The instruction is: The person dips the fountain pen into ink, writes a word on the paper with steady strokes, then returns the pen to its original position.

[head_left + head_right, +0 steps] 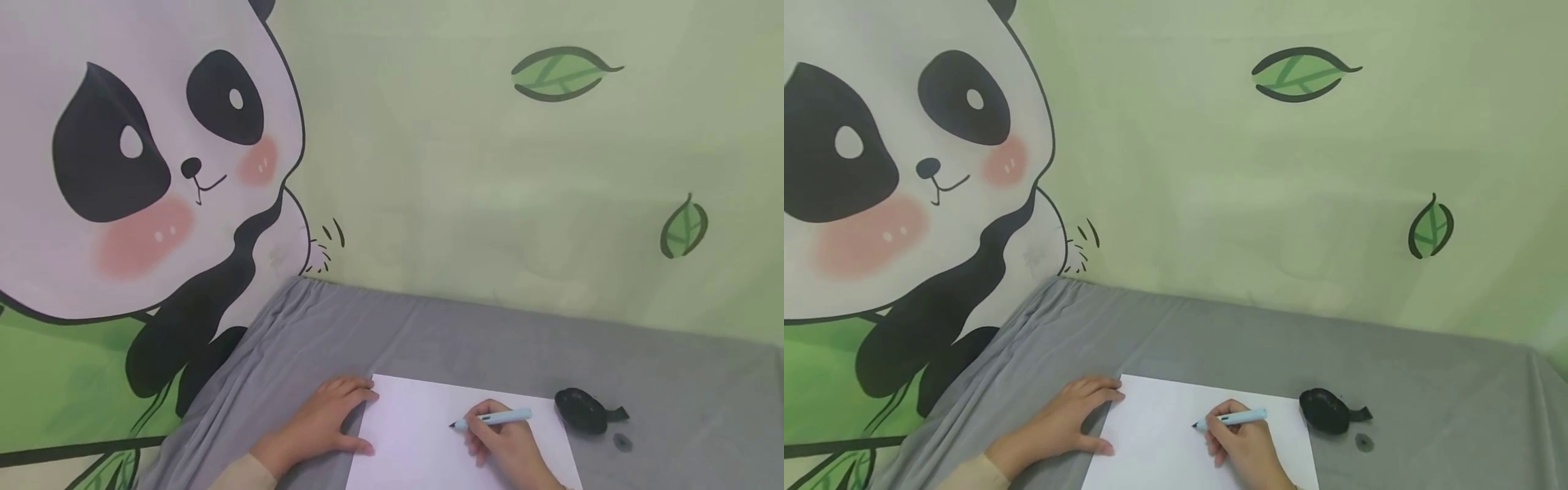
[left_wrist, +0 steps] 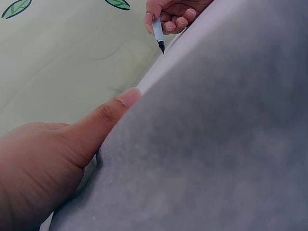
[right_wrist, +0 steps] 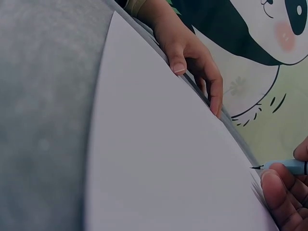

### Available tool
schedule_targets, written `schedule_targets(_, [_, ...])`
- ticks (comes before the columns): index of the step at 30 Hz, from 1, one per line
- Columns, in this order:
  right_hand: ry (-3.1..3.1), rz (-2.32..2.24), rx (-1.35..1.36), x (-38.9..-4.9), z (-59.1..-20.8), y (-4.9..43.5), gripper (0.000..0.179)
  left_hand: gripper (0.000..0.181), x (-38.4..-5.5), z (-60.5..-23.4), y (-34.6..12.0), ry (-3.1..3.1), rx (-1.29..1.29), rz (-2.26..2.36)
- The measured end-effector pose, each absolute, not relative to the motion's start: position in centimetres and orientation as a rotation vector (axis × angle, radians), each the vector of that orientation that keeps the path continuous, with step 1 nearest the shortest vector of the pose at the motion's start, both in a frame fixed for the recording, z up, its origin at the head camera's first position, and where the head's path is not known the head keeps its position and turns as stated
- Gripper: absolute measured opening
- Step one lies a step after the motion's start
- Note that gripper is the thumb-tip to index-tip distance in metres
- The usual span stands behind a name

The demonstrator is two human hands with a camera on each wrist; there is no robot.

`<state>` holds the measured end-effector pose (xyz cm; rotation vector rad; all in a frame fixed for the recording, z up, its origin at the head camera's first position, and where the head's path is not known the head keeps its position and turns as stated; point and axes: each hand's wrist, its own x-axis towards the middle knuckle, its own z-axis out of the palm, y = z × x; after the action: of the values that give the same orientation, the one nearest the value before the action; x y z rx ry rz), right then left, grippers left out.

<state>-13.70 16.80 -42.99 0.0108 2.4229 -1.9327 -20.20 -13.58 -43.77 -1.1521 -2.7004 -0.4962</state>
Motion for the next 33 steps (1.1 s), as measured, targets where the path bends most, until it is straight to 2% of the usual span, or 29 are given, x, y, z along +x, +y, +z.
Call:
schedule_targets(7, [2.439, -1.914, -0.054, -13.64, -43.21, 16.92, 0.024, 0.07, -20.05, -43.93, -13.63, -2.687, -1.147, -0.521])
schedule_targets(33, [2.505, -1.844, -0.006, -13.71, -43.05, 16.92, 0.02, 0.071, -19.9, -43.27, -13.35, -2.781, -1.134, -0.584])
